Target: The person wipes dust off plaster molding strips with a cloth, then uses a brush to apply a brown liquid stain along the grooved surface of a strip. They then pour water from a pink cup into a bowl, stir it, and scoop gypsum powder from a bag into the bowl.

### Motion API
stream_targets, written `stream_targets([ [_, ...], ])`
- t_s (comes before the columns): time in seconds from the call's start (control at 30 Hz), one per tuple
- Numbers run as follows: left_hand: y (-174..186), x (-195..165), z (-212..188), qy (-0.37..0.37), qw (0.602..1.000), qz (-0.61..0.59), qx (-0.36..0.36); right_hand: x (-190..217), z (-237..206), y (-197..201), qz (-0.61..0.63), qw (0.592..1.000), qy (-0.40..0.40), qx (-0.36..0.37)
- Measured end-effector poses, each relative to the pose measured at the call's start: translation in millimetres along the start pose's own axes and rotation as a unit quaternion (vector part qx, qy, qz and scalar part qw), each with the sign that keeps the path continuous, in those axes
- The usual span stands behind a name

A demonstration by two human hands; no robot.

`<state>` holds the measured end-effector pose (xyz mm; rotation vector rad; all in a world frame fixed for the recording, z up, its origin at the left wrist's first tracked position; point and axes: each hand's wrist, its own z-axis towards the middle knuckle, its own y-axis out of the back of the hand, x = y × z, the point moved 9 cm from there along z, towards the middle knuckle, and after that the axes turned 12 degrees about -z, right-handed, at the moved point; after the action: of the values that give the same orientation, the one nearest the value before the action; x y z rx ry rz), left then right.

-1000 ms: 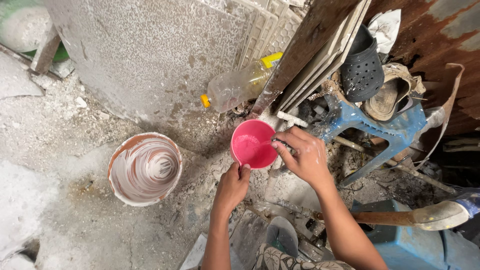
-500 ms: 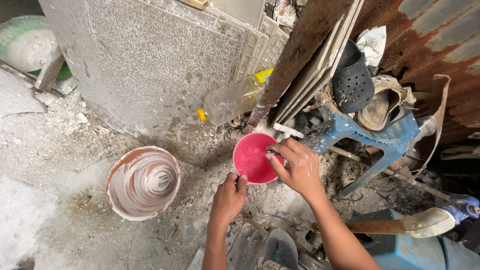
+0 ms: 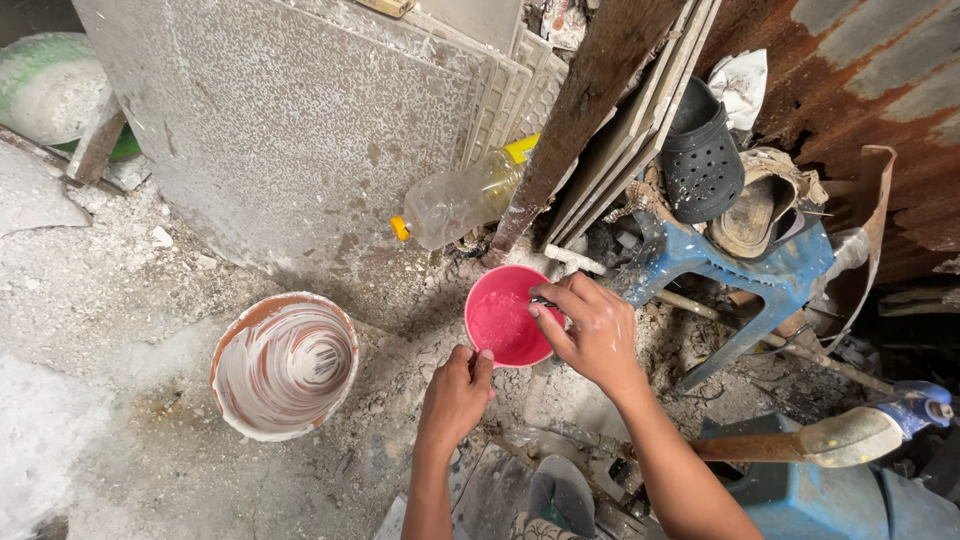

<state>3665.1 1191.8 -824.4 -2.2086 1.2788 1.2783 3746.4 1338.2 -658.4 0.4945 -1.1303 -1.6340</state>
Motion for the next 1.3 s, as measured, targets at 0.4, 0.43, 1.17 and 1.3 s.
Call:
stream_targets([
  [0.4,6.2,-1.8,-2.4,-0.008,1.000,0.001,-0.010,-0.2,-0.6,0.5,-0.006,1.000,0.004,-0.006],
  [0.43,6.5,-0.9,-2.8,-0.007,1.000,0.000,-0.010,0.3,-1.2,0.6,-0.006,1.000,0.006,-0.007],
  [1.17,8.1,6.0,-0.9,0.022,1.000,-0.007,-0.006,0.7,-1.3,-0.1,-0.002,1.000,0.002,-0.007],
  [1.3,9.3,5.8,-0.4,0.023,1.000,-0.001,-0.011,0.2,-1.1,0.3,-0.005,1.000,0.000,-0.009],
])
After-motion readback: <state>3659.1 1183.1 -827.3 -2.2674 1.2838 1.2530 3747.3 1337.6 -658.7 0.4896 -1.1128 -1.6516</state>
